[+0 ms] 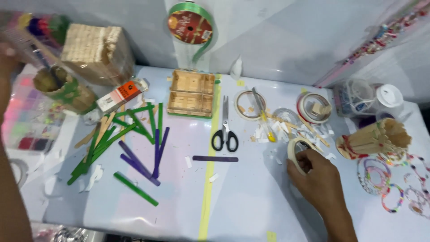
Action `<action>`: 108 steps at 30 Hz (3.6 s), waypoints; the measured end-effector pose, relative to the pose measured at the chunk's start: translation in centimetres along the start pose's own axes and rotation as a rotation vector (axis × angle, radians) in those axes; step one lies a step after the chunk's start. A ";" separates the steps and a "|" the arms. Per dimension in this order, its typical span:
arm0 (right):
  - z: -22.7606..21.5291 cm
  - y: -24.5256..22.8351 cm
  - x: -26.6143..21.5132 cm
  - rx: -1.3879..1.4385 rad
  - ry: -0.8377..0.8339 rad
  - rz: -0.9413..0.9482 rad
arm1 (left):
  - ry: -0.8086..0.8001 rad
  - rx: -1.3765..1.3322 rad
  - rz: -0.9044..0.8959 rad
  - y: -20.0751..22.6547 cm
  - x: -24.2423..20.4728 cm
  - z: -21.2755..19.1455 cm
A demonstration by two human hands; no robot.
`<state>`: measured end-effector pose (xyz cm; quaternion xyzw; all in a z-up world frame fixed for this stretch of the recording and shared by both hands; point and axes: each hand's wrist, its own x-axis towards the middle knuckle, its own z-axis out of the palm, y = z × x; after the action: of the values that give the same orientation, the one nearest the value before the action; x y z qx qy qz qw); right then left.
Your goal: Constructing a miniature craft project by measuring, marking, and cutting wooden sticks and plastic strips.
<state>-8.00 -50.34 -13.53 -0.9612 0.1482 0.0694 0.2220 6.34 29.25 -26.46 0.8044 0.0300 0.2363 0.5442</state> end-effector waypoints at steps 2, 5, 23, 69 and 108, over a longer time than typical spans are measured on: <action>0.2 0.7 -0.1 0.055 0.036 -0.149 | 0.114 0.174 0.135 9.8 -3.7 3.7; -0.1 -0.1 -0.6 0.165 0.040 -0.288 | 0.303 0.432 0.441 19.6 -7.1 7.3; 3.7 -4.6 1.4 0.416 -0.298 -0.864 | -0.469 0.859 0.045 27.4 -21.4 26.3; 5.0 -10.6 -0.4 0.535 -0.331 -0.603 | -0.012 -0.387 -0.225 35.7 -20.2 30.6; 4.8 -11.7 1.8 0.321 -0.197 -0.492 | -0.035 -0.439 -0.307 32.6 -19.7 31.8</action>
<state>-2.91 -38.65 -13.43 -0.9096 -0.1019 0.0821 0.3943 -4.83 -17.46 -13.71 0.6571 0.0903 0.1380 0.7355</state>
